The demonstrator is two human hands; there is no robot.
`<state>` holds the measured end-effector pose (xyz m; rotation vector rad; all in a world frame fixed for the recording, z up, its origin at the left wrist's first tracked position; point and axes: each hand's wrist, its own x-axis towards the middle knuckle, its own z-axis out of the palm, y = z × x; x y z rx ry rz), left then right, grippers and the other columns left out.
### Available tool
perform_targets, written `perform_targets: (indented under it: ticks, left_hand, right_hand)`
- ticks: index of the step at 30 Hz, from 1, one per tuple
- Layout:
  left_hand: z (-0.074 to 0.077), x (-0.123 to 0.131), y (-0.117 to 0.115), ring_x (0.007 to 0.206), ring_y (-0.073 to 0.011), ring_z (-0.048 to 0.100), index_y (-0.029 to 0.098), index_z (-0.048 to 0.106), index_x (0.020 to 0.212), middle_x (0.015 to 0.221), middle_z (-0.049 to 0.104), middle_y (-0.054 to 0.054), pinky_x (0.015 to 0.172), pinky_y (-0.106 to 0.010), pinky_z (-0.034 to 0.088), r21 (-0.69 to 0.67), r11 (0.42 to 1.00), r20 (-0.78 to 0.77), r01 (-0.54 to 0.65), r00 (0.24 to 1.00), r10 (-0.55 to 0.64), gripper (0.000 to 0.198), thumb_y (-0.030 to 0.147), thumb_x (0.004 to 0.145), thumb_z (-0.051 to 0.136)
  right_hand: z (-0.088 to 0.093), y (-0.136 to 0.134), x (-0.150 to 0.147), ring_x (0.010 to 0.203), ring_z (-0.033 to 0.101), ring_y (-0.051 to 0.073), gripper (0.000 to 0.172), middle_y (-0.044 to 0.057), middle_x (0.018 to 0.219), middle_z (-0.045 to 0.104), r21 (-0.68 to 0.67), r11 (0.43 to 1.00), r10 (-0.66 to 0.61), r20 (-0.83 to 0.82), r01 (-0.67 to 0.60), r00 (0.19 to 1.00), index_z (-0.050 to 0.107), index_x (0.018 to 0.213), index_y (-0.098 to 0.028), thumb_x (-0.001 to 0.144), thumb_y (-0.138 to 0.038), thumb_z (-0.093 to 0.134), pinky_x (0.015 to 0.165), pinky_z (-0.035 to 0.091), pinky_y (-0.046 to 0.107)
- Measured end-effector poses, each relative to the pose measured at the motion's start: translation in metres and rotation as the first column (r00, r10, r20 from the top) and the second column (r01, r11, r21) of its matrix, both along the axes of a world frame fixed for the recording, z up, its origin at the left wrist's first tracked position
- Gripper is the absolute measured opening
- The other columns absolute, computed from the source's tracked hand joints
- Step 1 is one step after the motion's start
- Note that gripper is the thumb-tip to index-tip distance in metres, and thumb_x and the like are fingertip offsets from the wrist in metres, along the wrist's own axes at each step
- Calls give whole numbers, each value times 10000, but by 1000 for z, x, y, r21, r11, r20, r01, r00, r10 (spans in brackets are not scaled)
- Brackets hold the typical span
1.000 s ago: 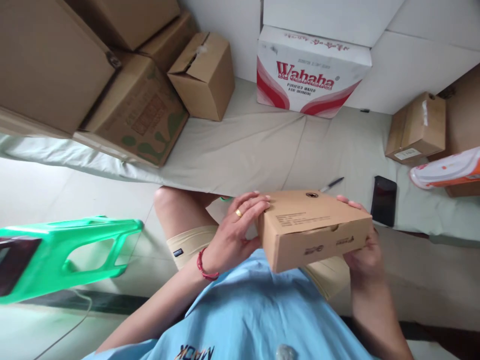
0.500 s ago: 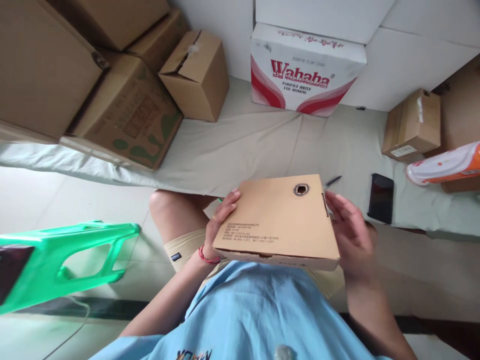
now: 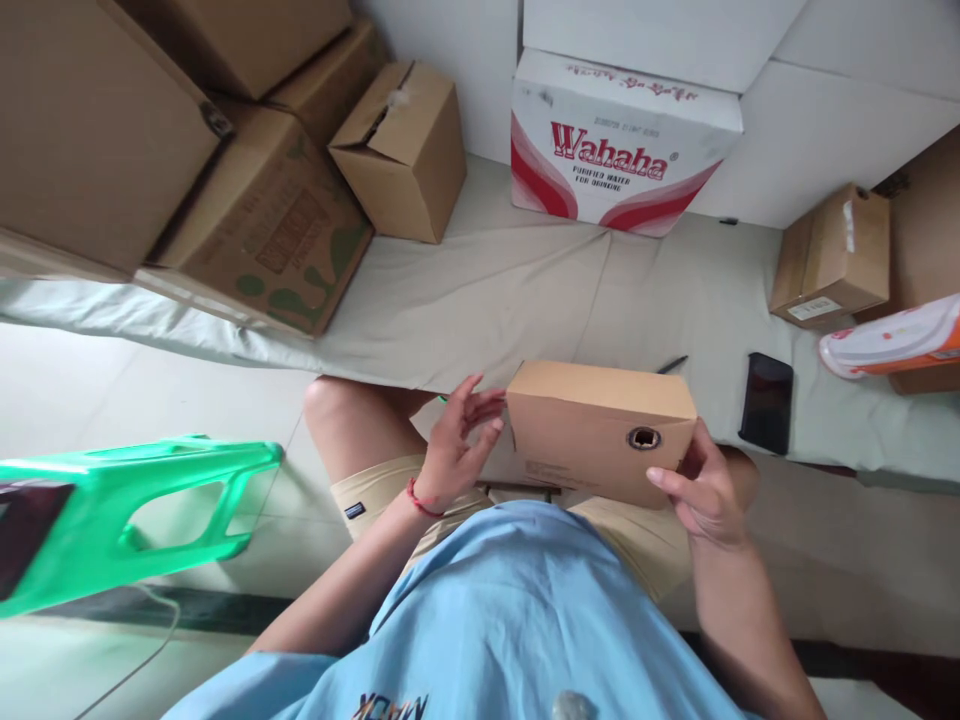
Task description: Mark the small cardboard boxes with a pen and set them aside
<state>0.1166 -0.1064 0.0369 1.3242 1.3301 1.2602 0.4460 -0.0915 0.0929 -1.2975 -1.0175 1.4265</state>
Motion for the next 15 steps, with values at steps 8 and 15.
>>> perform_targets:
  ticks: [8,15]
  left_hand:
    - [4,23,-4,1532,-398,543,211,678,1405,1538,670,-179,1262,-531,473,-364,927,504,93,856,112,896,828,771,821]
    - [1,27,3,1477,-396,613,226,731,1322,1413,766,-142,1190,-539,560,-597,781,632,185,708,315,911,889,704,824]
  right_hand:
    - [10,-15,-14,1316,696,325,842,104,1484,695,56,980,184,101,-190,978,590,1519,-336,775,-437,970,1092,608,463]
    - [49,-16,-41,1441,612,322,610,82,1573,633,217,822,439,348,-526,829,603,1586,-343,1003,-453,748,1207,523,441]
